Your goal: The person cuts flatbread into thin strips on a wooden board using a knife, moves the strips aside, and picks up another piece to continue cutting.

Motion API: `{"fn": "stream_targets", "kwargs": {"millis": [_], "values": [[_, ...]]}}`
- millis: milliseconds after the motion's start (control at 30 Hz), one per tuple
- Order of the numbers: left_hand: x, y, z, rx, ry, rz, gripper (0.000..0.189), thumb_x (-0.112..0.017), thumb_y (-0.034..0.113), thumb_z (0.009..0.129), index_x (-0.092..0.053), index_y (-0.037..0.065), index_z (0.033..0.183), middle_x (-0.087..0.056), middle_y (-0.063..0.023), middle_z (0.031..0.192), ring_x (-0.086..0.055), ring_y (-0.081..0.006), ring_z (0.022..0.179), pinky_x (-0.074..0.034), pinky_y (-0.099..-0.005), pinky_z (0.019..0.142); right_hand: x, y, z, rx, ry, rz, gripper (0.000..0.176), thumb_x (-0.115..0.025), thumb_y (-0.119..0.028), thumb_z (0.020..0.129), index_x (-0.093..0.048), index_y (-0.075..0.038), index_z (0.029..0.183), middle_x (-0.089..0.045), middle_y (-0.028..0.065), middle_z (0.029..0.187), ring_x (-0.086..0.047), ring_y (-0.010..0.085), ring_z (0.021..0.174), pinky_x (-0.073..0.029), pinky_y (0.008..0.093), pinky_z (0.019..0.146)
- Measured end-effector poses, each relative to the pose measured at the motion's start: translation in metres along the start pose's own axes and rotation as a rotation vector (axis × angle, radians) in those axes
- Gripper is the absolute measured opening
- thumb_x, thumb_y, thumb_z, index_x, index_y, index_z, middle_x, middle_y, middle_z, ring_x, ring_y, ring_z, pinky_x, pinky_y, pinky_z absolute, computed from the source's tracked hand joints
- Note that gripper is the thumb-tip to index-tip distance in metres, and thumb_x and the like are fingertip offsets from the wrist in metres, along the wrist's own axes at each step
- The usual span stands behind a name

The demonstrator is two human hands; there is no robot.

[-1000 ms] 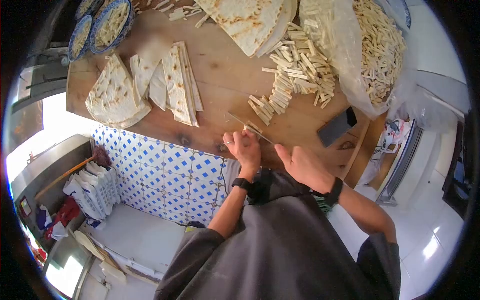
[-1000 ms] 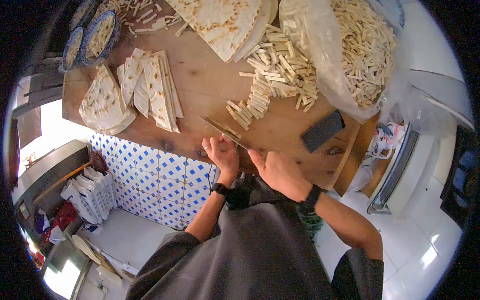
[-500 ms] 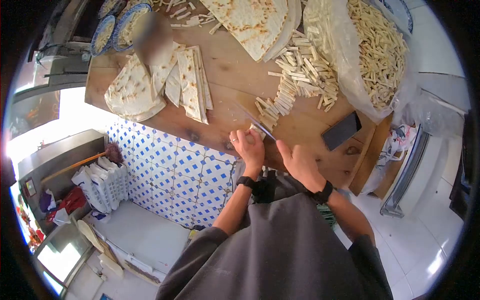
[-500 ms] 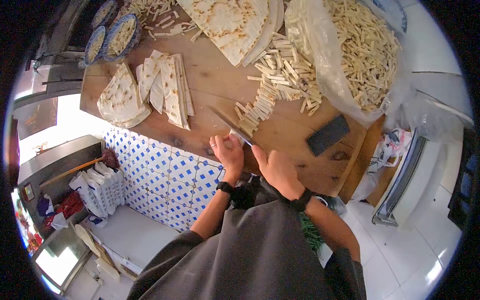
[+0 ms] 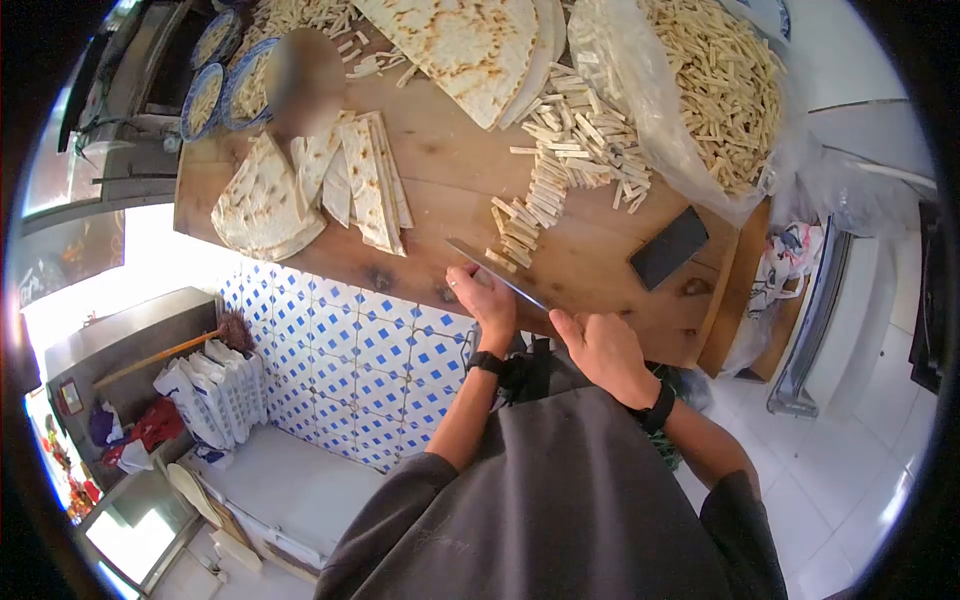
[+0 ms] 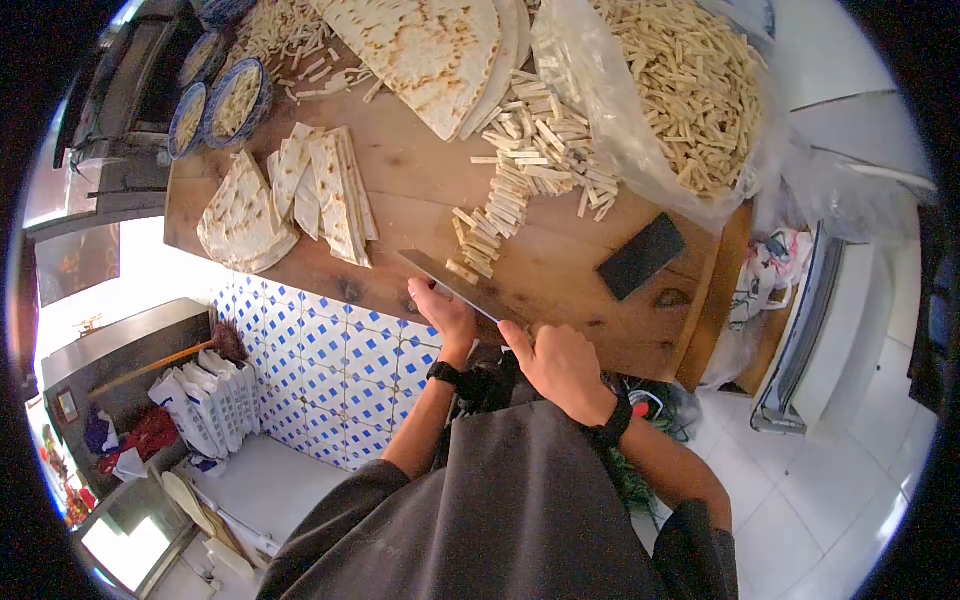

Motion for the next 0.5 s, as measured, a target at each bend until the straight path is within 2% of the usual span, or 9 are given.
{"fn": "stream_targets", "kwargs": {"millis": [100, 200, 267, 400, 500], "values": [[0.000, -0.002, 0.001, 0.018, -0.008, -0.021, 0.013, -0.056, -0.002, 0.077, -0.047, -0.003, 0.085, -0.048, -0.0193, 0.087, -0.048, -0.0367, 0.085, -0.038, -0.0445, 0.076, 0.005, -0.004, 0.000, -0.012, -0.049, -0.039, 0.074, -0.040, -0.056, 0.096, -0.060, 0.006, 0.060, -0.056, 0.0303, 0.061, -0.059, 0.0477, 0.063, -0.047, 0.0520, 0.058], [0.000, -0.005, 0.001, -0.004, 0.001, -0.009, 0.012, -0.057, -0.002, 0.077, -0.047, -0.002, 0.084, -0.048, -0.0196, 0.087, -0.047, -0.0372, 0.085, -0.038, -0.0449, 0.076, 0.009, -0.004, 0.001, -0.001, 0.001, -0.069, 0.076, -0.041, -0.057, 0.095, -0.058, 0.008, 0.058, -0.055, 0.0320, 0.060, -0.059, 0.0484, 0.063, -0.047, 0.0522, 0.058], [0.000, -0.005, 0.000, -0.008, 0.002, -0.002, 0.012, -0.057, -0.002, 0.077, -0.047, -0.001, 0.083, -0.048, -0.0197, 0.087, -0.047, -0.0375, 0.085, -0.038, -0.0450, 0.076, 0.011, -0.003, 0.003, 0.036, -0.020, -0.042, 0.076, -0.041, -0.059, 0.094, -0.056, 0.003, 0.054, -0.057, 0.0282, 0.058, -0.060, 0.0465, 0.058, -0.049, 0.0533, 0.054], [0.003, -0.002, 0.002, -0.008, -0.001, -0.006, 0.011, -0.058, 0.000, 0.078, -0.048, 0.000, 0.082, -0.047, -0.0199, 0.088, -0.047, -0.0377, 0.086, -0.038, -0.0454, 0.076, 0.018, -0.010, 0.009, 0.024, -0.032, -0.087, 0.076, -0.041, -0.058, 0.095, -0.057, 0.004, 0.054, -0.058, 0.0293, 0.060, -0.061, 0.0469, 0.060, -0.050, 0.0527, 0.055], [0.002, -0.003, 0.001, -0.001, 0.002, 0.015, 0.012, -0.060, 0.001, 0.080, -0.048, 0.000, 0.082, -0.046, -0.0202, 0.089, -0.047, -0.0379, 0.086, -0.038, -0.0458, 0.076, 0.016, -0.014, 0.014, -0.035, -0.123, -0.104, 0.076, -0.040, -0.058, 0.095, -0.059, 0.005, 0.056, -0.058, 0.0304, 0.061, -0.061, 0.0475, 0.061, -0.051, 0.0524, 0.056]]}}
Point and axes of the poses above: each hand's wrist, its own z-axis towards the middle knuckle, its own x-axis out of the back of the hand, y = z × x, the point moved 3 cm from there along z, towards the middle knuckle
